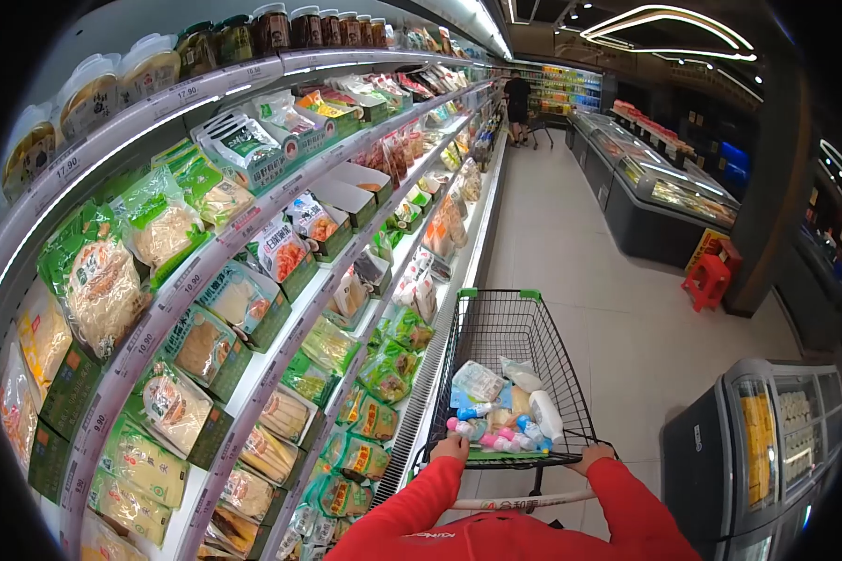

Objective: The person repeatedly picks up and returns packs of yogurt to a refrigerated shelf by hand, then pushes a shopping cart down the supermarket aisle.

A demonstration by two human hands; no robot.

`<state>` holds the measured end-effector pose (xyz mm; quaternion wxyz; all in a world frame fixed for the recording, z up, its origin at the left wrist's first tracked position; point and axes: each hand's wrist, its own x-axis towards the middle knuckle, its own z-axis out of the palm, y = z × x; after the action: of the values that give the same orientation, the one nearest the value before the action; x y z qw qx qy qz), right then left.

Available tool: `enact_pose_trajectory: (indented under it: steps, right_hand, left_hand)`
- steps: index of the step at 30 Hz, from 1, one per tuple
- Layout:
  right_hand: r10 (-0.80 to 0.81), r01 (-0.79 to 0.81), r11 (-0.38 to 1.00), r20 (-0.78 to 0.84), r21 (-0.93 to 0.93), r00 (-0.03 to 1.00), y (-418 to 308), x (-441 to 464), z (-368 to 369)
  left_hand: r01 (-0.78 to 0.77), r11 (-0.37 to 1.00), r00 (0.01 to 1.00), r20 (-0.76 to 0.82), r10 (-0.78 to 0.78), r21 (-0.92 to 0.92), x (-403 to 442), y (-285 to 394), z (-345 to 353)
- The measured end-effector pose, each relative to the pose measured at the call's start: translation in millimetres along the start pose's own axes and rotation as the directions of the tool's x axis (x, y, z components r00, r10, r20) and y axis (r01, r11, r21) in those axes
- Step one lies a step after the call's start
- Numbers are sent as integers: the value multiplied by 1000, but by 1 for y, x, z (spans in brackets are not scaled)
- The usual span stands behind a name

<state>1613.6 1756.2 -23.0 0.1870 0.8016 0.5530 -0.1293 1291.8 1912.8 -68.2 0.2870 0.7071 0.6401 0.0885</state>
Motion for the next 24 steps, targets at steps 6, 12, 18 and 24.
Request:
enact_pose_trajectory:
  steps: [6, 12, 18, 24]
  right_hand:
    - [-99, 101, 994, -56, 29, 993, 17, 62, -5]
    - [-165, 180, 979, -140, 98, 976, 34, 122, -5]
    - [-161, 173, 978, -101, 120, 982, 45, 180, -36]
    - [-199, 218, 968, -149, 123, 969, 53, 233, -48]
  left_hand:
    - [-42, 998, 999, -29, 41, -41, 47, 19, 0]
    - [-58, 988, 995, -87, 46, -146, 100, 28, 13]
    - [-184, 888, 959, -275, 68, -422, 148, 59, -9]
    - [-571, 174, 719, -386, 578, -803, 64, 213, -271]
